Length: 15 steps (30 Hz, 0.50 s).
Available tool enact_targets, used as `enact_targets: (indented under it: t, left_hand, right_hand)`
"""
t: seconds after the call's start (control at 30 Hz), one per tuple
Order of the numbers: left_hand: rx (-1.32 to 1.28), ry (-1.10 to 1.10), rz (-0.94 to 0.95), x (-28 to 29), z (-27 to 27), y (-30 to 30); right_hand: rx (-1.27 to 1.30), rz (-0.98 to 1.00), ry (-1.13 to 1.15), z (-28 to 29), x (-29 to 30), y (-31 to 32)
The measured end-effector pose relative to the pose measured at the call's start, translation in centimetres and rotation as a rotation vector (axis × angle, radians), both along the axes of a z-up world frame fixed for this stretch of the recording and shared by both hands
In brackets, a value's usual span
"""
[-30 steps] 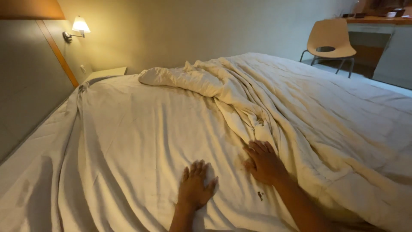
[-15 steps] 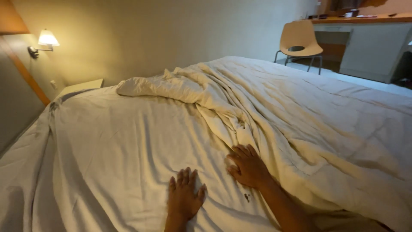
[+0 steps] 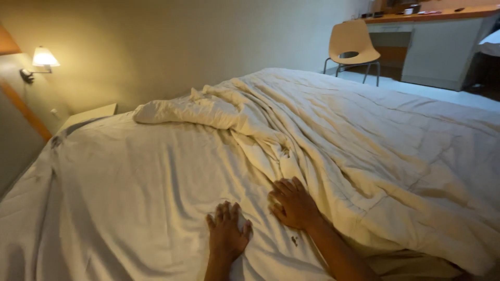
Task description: The person smooths and folds a white duvet on a bed. They repeatedly pull, bunch, and smooth the duvet with both hands, working from the center toward the edges of the mattress.
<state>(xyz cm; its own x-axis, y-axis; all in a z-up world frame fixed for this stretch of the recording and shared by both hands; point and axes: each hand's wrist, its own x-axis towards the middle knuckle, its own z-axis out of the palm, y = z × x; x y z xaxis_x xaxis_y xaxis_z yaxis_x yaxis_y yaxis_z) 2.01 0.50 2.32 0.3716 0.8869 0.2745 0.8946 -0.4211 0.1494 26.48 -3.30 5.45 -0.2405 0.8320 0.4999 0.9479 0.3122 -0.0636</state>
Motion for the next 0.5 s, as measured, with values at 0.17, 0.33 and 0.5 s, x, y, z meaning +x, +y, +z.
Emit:
enact_targets:
  t: [0.17, 0.33, 0.5]
  left_hand:
    - [-0.064, 0.032, 0.001, 4.1, -0.8, 4.4]
    - [-0.02, -0.075, -0.038, 8.8, -2.8, 9.1]
    - [0.107, -0.247, -0.212, 14.6, -2.9, 14.6]
  right_hand:
    - [0.029, -0.002, 0.048, -0.2, 0.5, 0.9]
    - [0.156, -0.319, 0.077, -0.9, 1.5, 3.1]
    - [0.118, -0.497, 0.106, -0.6, 2.0, 4.7]
